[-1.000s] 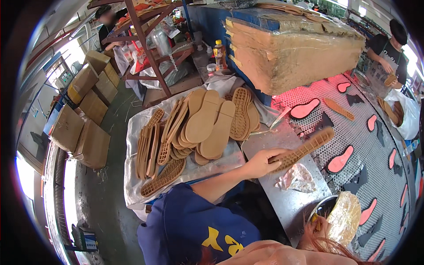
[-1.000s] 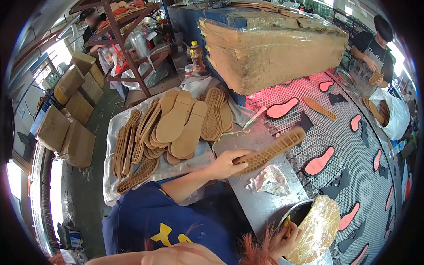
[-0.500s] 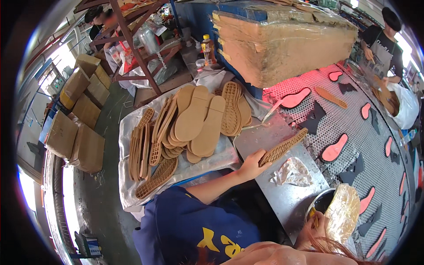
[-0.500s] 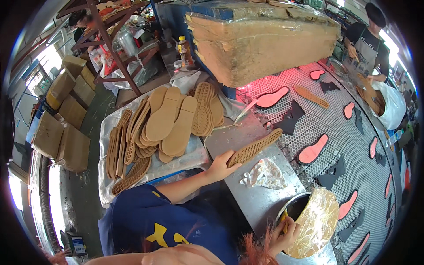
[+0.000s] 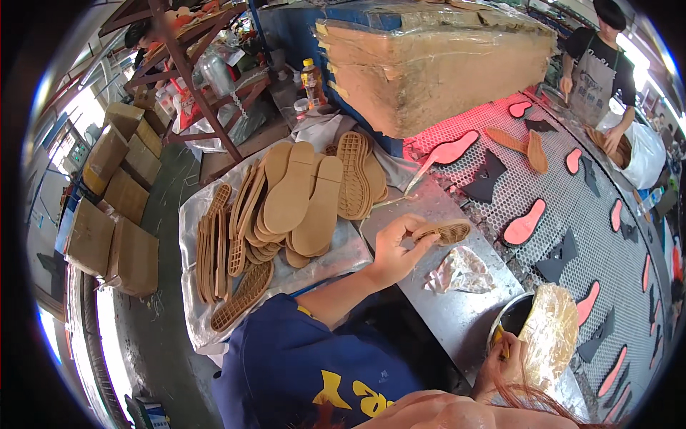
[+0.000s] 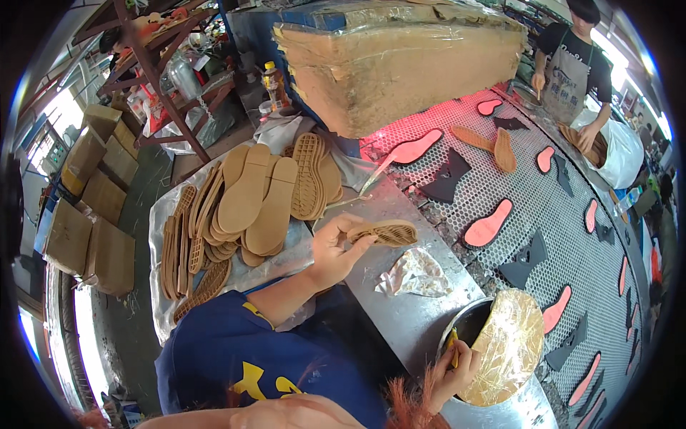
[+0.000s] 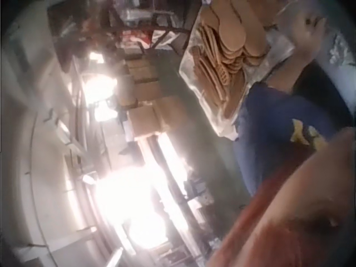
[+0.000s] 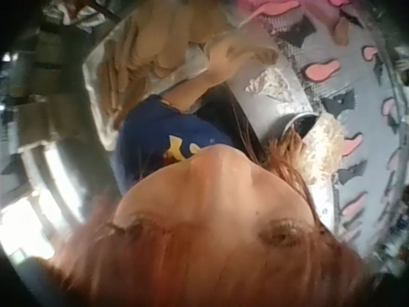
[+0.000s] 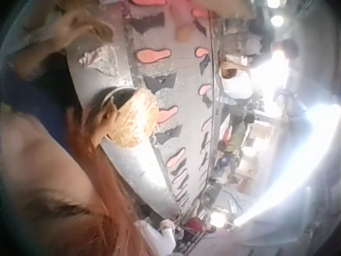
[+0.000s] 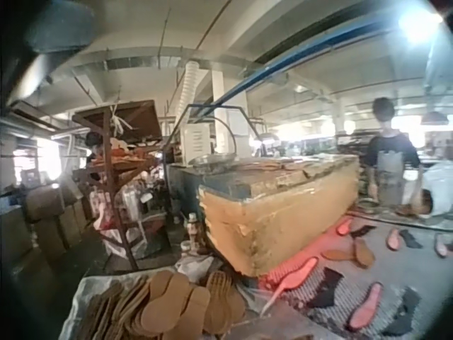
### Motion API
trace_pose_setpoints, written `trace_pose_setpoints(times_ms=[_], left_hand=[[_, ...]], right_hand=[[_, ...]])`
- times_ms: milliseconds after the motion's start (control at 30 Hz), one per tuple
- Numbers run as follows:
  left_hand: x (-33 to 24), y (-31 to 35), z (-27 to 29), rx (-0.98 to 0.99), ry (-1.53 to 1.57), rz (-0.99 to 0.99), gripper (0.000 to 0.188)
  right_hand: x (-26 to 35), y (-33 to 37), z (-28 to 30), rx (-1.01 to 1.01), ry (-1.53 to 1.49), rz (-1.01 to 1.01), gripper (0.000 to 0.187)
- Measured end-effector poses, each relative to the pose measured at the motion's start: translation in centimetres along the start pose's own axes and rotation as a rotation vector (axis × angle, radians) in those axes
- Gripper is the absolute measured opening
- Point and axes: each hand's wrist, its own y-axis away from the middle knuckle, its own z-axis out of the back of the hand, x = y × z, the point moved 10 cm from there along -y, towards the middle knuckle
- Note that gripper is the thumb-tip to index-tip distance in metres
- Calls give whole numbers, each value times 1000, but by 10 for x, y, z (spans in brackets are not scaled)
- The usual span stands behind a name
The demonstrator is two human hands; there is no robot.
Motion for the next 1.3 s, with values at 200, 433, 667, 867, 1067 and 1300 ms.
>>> trace_pose_setpoints(times_ms=[200,433,667,867,1067,1300], left_hand=[[0,-6,-38,171,48,-24,14],[58,4,-69,257,-94,74,14],[96,16,-69,229,-77,198,15],[72,26,-82,378,-33,-3,28],[48,20,-92,365,-119,-157,27],[47,17,-79,272,-154,-156,31]], right_hand=[[16,-2,3,-11,29,2,11],[23,-1,8,-27,24,40,12],[25,0,7,-21,10,-6,12],[28,-1,5,-21,39,44,12],[26,3,7,28,72,81,13],[32,0,7,24,78,105,13]])
